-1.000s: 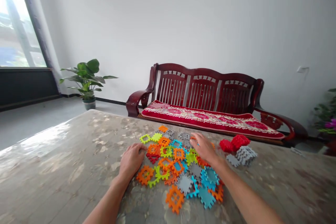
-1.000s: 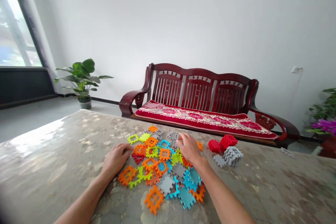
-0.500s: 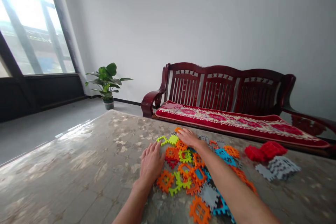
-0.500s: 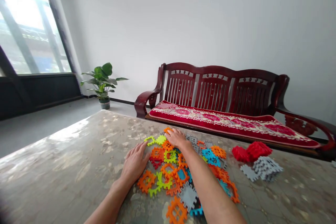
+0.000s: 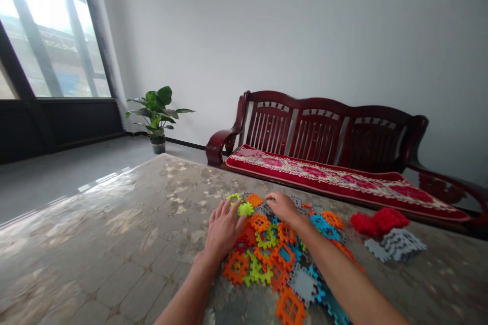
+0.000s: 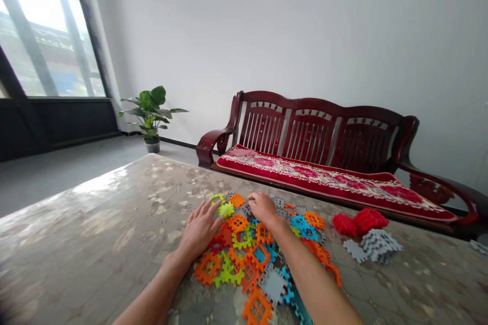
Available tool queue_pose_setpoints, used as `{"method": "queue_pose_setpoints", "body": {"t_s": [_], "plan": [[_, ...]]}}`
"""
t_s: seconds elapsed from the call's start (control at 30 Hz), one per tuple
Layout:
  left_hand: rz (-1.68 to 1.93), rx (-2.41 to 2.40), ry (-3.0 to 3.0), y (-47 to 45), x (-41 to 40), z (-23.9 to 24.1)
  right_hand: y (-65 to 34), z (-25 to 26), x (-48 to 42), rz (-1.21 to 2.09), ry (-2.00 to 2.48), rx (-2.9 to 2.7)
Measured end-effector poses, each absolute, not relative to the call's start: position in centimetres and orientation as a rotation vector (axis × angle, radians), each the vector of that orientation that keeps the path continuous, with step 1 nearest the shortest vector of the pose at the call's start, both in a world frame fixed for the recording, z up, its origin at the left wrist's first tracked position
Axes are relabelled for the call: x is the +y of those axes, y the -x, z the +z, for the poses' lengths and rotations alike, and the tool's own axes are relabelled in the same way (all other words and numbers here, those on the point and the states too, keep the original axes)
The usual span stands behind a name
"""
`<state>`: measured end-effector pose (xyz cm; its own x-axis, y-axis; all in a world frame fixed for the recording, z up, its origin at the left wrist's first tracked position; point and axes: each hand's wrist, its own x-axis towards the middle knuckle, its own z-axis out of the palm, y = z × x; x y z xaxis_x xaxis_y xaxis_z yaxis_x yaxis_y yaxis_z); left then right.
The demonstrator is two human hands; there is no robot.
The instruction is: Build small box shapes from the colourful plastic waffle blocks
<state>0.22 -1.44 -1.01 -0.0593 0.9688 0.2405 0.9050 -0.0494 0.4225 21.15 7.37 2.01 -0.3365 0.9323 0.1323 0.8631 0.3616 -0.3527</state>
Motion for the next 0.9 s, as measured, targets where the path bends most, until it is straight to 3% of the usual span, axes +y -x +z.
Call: {"method": "queue_pose_setpoints", "body": {"t_s": [0.47,0.9], "plan": [[0.601,2.039,-2.215,-0.7,-2.2,-0.3,-19.1,4.0,5.2,0.273,1.592,-2.456],[0.641,2.028,-2.250,-0.5,-2.0,-0.7,-19.7,3.9,5.4,0.257,1.628,-2.243]]}}
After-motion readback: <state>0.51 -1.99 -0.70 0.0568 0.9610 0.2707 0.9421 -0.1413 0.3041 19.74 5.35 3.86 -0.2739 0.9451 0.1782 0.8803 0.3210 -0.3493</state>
